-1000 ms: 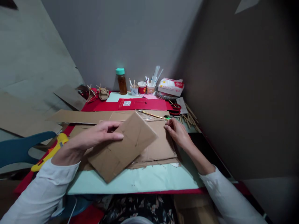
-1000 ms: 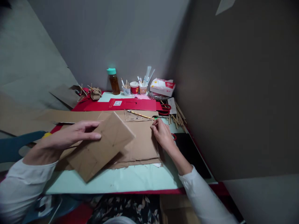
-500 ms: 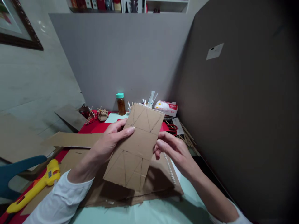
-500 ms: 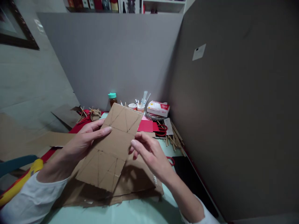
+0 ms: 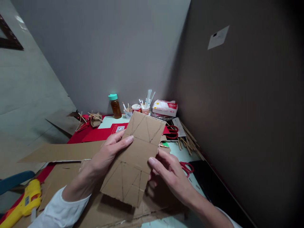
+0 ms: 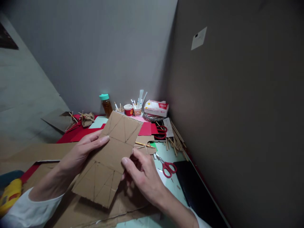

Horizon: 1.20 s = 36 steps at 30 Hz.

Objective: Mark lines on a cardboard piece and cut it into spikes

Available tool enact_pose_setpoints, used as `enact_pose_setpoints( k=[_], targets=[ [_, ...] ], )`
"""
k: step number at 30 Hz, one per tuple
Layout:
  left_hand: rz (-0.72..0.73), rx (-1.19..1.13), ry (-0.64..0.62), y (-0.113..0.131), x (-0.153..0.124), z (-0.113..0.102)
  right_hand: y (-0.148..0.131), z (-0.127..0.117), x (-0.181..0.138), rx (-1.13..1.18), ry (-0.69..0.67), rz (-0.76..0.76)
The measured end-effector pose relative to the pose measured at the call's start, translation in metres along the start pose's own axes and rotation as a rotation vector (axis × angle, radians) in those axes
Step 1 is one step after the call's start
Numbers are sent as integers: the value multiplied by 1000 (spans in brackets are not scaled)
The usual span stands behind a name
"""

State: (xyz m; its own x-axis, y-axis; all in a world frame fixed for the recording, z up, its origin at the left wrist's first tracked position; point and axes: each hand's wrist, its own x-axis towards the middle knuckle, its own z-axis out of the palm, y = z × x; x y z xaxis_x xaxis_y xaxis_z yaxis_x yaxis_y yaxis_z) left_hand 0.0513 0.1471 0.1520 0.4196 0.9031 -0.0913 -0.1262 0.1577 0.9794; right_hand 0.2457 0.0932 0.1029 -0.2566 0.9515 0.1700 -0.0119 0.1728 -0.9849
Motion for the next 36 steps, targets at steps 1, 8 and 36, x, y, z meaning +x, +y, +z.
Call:
enact_pose_setpoints(
  k=[1,8,36],
  targets=[
    [-17,2,5,-1,0,0,0,0,0,-4,2,8],
    [-86,-25,-12,1,3,-1,7,0,3,34,-3,87],
    [-44,147,27,15,-9,2,1,-5,-2,226,19,-38]
  ],
)
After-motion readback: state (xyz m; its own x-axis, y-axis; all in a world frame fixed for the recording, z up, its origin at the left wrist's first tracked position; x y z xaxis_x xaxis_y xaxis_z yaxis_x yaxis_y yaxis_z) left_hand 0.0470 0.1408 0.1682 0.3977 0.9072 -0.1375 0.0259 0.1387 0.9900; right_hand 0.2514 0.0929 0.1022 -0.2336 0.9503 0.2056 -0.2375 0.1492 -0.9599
